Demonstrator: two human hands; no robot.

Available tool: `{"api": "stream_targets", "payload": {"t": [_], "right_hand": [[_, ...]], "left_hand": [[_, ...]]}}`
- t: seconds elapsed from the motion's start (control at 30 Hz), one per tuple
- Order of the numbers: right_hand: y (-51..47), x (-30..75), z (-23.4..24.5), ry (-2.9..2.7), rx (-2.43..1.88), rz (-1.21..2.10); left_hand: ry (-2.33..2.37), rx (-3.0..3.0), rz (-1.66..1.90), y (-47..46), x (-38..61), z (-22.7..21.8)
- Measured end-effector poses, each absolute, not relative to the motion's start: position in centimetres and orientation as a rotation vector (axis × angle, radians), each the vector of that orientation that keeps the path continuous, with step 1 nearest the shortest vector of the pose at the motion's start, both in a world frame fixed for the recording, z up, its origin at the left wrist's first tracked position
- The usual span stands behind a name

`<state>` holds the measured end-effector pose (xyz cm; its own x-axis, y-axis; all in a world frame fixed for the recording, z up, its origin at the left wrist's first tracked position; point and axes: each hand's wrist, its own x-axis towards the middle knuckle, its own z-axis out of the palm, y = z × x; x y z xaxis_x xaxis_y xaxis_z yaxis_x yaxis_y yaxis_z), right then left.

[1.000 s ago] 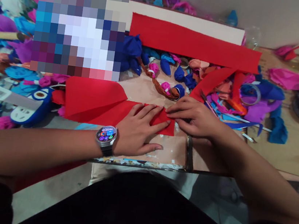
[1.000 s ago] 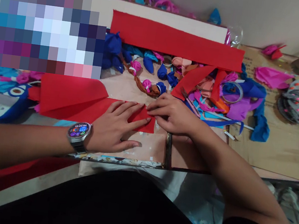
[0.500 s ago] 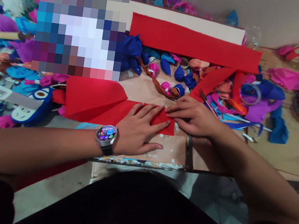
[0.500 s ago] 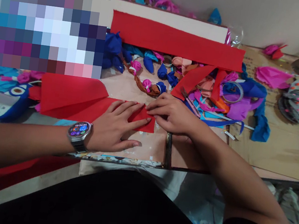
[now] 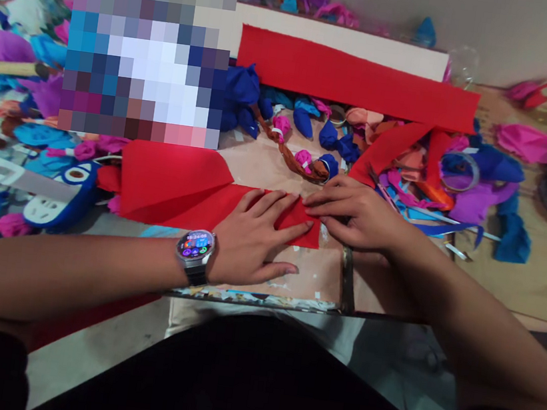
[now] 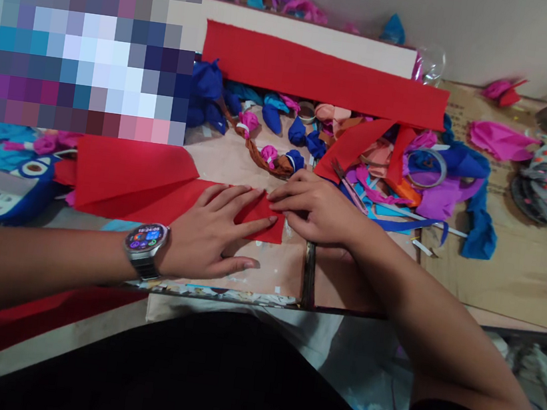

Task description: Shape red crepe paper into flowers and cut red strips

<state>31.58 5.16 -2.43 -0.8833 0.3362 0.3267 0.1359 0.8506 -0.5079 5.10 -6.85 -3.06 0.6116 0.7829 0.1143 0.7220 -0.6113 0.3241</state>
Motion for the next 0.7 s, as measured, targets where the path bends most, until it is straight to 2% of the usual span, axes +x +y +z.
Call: {"api": "stream_targets", "payload": {"t": [0.7], "right_hand": [[4.97, 31.74, -2.11, -2.629, -0.375, 0.681]], "left_hand": [[1.248, 2.601, 0.330, -6.90, 5.15, -2.78]]}}
